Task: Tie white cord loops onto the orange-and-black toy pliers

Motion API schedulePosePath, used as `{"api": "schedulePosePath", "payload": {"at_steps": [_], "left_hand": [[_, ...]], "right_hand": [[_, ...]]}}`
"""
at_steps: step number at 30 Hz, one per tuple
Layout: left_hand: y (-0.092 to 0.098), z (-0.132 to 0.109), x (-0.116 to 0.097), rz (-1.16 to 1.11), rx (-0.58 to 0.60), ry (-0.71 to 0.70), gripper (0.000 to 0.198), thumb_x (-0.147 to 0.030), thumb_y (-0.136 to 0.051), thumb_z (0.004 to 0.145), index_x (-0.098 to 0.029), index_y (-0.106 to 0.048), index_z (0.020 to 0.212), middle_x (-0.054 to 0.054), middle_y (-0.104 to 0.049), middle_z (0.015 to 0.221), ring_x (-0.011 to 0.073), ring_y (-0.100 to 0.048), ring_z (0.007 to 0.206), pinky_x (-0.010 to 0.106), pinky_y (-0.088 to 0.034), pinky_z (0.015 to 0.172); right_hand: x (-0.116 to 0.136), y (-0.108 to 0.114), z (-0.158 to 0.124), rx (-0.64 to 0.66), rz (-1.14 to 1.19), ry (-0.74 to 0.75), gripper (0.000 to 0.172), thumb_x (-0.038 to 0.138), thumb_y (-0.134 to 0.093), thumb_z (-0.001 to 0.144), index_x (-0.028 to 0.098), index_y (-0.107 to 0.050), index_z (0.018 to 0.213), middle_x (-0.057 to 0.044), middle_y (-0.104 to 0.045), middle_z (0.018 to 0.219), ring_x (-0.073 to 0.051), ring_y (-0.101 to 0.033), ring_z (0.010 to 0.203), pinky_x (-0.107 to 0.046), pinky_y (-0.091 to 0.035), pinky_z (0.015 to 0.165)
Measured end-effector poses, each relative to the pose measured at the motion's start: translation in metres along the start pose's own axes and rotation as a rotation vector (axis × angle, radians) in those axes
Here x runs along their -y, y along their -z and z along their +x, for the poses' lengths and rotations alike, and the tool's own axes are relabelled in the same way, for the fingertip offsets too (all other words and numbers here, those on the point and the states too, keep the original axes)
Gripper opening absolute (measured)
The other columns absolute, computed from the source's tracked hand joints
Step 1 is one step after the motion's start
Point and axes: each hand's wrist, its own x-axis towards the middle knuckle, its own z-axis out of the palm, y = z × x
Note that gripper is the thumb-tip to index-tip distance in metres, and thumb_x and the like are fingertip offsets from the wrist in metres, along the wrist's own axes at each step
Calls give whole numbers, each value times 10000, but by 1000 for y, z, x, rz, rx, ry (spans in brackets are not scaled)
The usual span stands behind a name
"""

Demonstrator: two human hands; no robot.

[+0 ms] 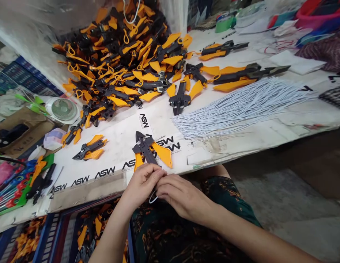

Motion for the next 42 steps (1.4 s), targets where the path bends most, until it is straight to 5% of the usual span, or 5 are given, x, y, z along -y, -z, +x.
{"api": "schedulePosePath", "payload": {"at_steps": [4, 11, 16, 22, 42], "left_hand": [[-3, 0, -5, -146, 21, 69, 325, -425, -480, 948, -173, -677, 891, 50, -701, 893, 195, -629, 890, 309, -472, 829], [-8, -1, -10, -398, -13, 166, 264, -429, -579, 893, -174, -617, 837, 24, -644, 853, 159, -589, 815, 273, -471, 774], [-12, 7, 3, 201, -230, 39, 241, -317, -364, 1006, -203, -533, 877, 12, -601, 787, 168, -562, 728, 296, -424, 699], [-12, 25, 23, 1061, -181, -350, 132, -193, -511, 970, -207, -620, 895, 47, -642, 840, 234, -554, 863, 389, -362, 838], [-13, 35, 14, 1143, -96, -504, 200, -213, -502, 985, -180, -623, 829, 41, -642, 805, 226, -534, 820, 408, -316, 869]], "right_hand": [[-3, -2, 2, -146, -62, 30, 196, 103, -451, 999, 159, -630, 1056, -92, -675, 1029, -193, -596, 963, -344, -538, 875], [-2, 0, 4, -134, -143, 103, 226, 108, -447, 1005, 163, -650, 1087, -89, -696, 1026, -191, -632, 935, -325, -549, 815], [-4, 6, -15, -154, -192, 78, 284, 74, -466, 967, 186, -622, 1177, -124, -638, 1231, -190, -637, 1062, -329, -561, 876], [-24, 27, -39, -149, -178, -145, 327, 37, -449, 947, 222, -617, 1158, -98, -637, 1196, -181, -650, 1059, -318, -571, 881], [-31, 45, -30, -139, -375, -292, 249, 132, -440, 977, 219, -645, 1086, -66, -676, 1133, -170, -698, 888, -251, -545, 668]]}}
